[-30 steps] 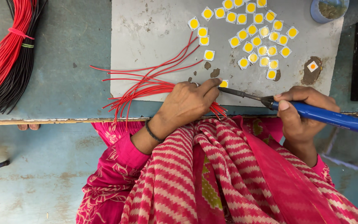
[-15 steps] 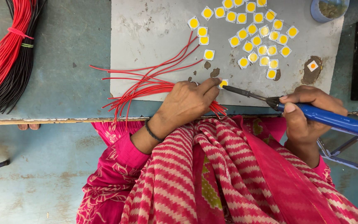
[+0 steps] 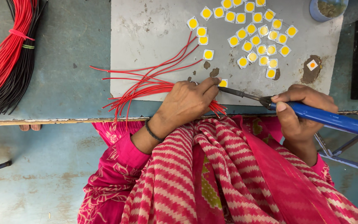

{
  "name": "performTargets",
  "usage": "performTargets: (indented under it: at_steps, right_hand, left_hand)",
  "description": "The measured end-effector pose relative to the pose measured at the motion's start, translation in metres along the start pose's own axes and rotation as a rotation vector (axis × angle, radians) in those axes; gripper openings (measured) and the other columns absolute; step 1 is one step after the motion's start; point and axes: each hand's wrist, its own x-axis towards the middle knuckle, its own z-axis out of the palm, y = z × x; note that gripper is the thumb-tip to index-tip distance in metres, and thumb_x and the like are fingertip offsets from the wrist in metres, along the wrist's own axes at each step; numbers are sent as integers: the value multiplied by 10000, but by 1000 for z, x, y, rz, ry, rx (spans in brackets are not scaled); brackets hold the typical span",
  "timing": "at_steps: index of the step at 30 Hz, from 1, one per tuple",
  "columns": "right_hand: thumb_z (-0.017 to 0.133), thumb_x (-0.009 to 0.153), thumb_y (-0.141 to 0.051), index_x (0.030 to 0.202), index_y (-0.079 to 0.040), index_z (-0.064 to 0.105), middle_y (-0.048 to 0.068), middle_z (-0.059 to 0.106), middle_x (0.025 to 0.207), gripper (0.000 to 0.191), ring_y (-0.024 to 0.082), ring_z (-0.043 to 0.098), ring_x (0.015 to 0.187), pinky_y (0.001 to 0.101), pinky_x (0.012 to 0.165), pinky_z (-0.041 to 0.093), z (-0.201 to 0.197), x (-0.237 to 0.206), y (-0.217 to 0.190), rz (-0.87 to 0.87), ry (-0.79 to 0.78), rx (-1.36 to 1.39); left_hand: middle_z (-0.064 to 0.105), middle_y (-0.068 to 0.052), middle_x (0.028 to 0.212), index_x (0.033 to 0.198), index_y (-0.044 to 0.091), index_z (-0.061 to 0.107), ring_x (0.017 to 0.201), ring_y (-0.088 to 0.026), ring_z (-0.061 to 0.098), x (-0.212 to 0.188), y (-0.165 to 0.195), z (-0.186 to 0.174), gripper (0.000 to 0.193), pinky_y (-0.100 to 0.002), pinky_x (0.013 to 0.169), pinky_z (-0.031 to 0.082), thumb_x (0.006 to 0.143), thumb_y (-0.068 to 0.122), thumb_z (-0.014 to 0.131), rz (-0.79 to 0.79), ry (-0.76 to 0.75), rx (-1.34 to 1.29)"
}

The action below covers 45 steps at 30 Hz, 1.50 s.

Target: The person sits at a workbench soldering red wires onto small yellow LED chips. They dip wire ends into a small bowl of paste, hold a wire against an LED chip, and touch it with a soldering iron, repeating the process for many chips and setting completed ones aside.

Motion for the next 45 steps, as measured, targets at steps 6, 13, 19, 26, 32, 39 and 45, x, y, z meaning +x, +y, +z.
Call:
performTargets:
  at_steps: [6, 13, 19, 26, 32, 39, 45]
  right_hand:
    - [728, 983, -241, 925, 47, 658, 104, 644, 722, 302, 112, 568, 535, 210, 535, 411, -4, -1, -2, 6, 61, 19]
    - [742, 980, -273, 931, 43, 670, 97, 647, 724, 328, 97, 574, 531, 200, 533, 428, -8, -4, 3, 21, 84, 0]
    - [756, 1034, -247, 936, 68, 692, 88, 627, 698, 336, 101, 570, 546, 201, 541, 403, -6, -9, 8, 30, 24, 20]
    - [750, 1028, -245, 932, 68, 693, 77, 613, 674, 333, 96, 559, 528, 202, 521, 389, -3, -8, 12, 20, 22, 35]
    - [750, 1015, -275, 930, 48, 671, 86, 626, 692, 343, 96, 555, 517, 206, 524, 408, -7, -4, 6, 22, 65, 39]
    - [748, 996, -293, 932, 45, 669, 89, 624, 672, 353, 102, 552, 494, 205, 510, 406, -11, -7, 10, 23, 80, 4]
    - [757, 1045, -273, 956, 67, 663, 141, 680, 807, 364, 116, 575, 525, 208, 520, 445, -13, -13, 16, 50, 168, 53]
  left_hand:
    - [678, -85, 1256, 1005, 23, 660, 652, -225, 690, 0, 1, 2, 177, -389, 578, 540, 842, 90, 655, -9, -6, 8]
    - [679, -85, 1258, 997, 25, 660, 660, -221, 692, -1, 1, 2, 174, -388, 590, 545, 836, 91, 653, -4, -1, 13]
    - [680, -90, 1261, 998, 25, 656, 694, -224, 704, 1, 3, 2, 158, -387, 609, 555, 854, 87, 647, -7, 15, 14]
    - [685, -101, 1256, 993, 22, 654, 697, -229, 707, 1, 3, 2, 155, -383, 603, 555, 848, 76, 641, -13, 13, 22]
    - [679, -106, 1260, 1011, 6, 658, 691, -226, 701, 2, 4, 2, 165, -380, 594, 548, 860, 69, 641, -12, 36, 2]
    - [679, -100, 1255, 993, 16, 648, 681, -221, 697, 1, 5, 3, 144, -385, 600, 548, 869, 90, 646, -17, 38, 12]
    - [679, -97, 1240, 990, 16, 641, 662, -218, 687, 1, 4, 4, 147, -384, 595, 545, 859, 82, 643, -17, 30, 7]
